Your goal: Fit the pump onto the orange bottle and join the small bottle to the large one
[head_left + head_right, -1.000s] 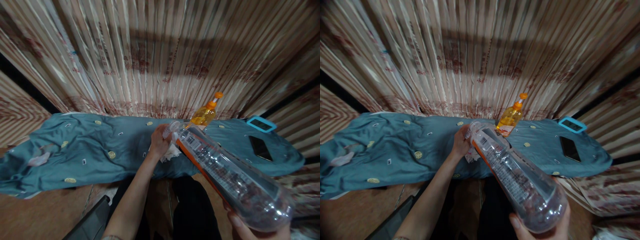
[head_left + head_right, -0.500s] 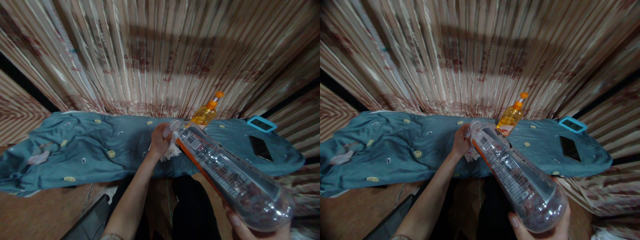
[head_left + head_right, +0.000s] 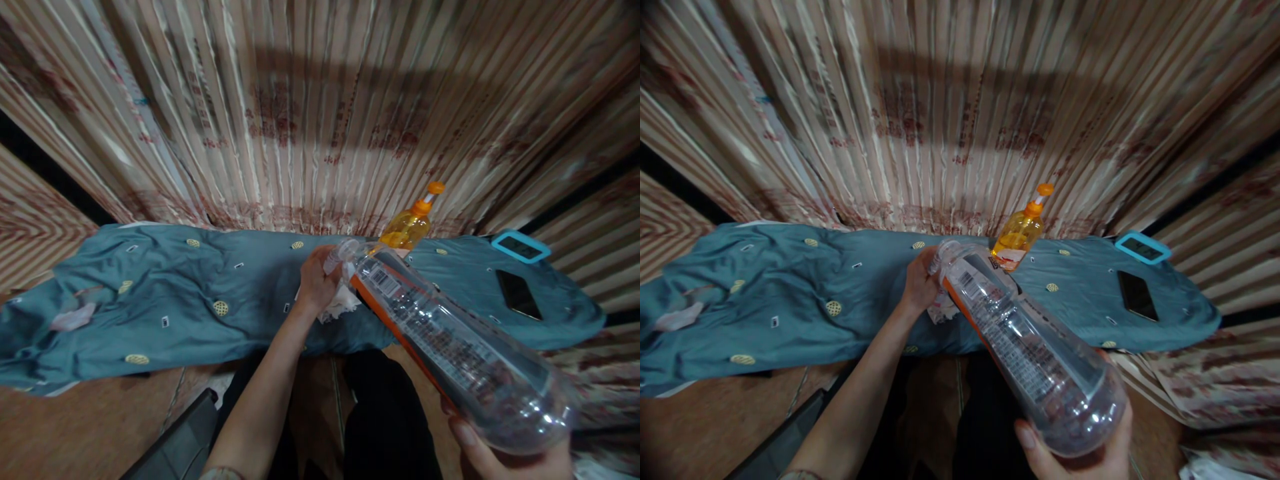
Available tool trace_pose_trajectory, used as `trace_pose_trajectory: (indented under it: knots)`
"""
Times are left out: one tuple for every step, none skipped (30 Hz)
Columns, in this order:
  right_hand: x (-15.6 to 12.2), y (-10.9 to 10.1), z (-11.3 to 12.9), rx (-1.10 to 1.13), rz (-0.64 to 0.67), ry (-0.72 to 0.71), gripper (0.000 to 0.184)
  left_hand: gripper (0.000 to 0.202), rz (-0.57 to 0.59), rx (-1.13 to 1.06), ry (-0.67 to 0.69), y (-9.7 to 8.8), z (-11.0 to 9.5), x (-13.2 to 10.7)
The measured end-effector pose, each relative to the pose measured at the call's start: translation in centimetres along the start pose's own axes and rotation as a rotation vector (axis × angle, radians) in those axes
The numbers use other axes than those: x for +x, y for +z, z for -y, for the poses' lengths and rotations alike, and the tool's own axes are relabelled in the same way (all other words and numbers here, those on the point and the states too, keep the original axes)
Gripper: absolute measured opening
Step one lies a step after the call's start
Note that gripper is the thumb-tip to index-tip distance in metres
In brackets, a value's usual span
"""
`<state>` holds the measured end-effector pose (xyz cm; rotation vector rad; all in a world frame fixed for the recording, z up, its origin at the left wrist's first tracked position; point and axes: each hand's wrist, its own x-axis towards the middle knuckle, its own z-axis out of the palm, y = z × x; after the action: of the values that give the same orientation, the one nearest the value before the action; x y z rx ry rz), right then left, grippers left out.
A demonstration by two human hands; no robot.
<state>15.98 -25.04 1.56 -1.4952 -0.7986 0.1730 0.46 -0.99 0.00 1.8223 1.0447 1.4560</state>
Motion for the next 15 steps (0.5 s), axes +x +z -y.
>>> trace_pose_trajectory:
  knots:
    - [0.01,-0.08,-0.19,-0.003,0.001,-0.007,0.115,0.020,0.001,-0.004,0.004,-0.01,0.01,0.00]
    - [0.01,-0.16,-0.41,-0.004,-0.001,-0.017,0.116,0.020,0.001,-0.007,0.008,-0.02,0.02,0.00]
    - [0.02,-0.23,-0.63,-0.002,-0.009,-0.029,0.117,0.020,-0.001,-0.009,0.010,-0.01,0.06,0.00]
    - [0.02,-0.28,-0.82,0.003,-0.021,-0.037,0.118,0.021,-0.005,-0.011,0.012,0.02,0.10,-0.01]
    - [0.03,-0.31,-0.97,0.009,-0.034,-0.041,0.118,0.021,-0.011,-0.012,0.013,0.05,0.16,-0.02]
    - [0.03,-0.30,-1.05,0.014,-0.041,-0.040,0.118,0.021,-0.015,-0.012,0.014,0.09,0.23,-0.02]
    - [0.03,-0.26,-1.06,0.019,-0.049,-0.038,0.118,0.021,-0.018,-0.011,0.015,0.13,0.30,-0.03]
    - [0.02,-0.20,-1.01,0.025,-0.057,-0.038,0.118,0.021,-0.022,-0.008,0.014,0.17,0.36,-0.04]
    - [0.01,-0.11,-0.90,0.031,-0.060,-0.037,0.119,0.021,-0.025,-0.004,0.014,0.20,0.40,-0.05]
    - [0.00,-0.01,-0.77,0.034,-0.059,-0.037,0.119,0.021,-0.028,0.000,0.015,0.22,0.42,-0.05]
    - [-0.02,0.10,-0.62,0.037,-0.056,-0.036,0.118,0.021,-0.032,0.004,0.017,0.22,0.43,-0.05]
    - [-0.03,0.18,-0.49,0.040,-0.053,-0.033,0.117,0.021,-0.034,0.009,0.020,0.20,0.41,-0.05]
    - [-0.04,0.24,-0.39,0.043,-0.053,-0.032,0.116,0.020,-0.032,0.012,0.023,0.18,0.37,-0.03]
    - [-0.04,0.27,-0.34,0.049,-0.052,-0.027,0.115,0.020,-0.027,0.014,0.024,0.14,0.32,-0.02]
    - [-0.03,0.26,-0.34,0.055,-0.054,-0.024,0.115,0.020,-0.021,0.017,0.024,0.10,0.26,0.00]
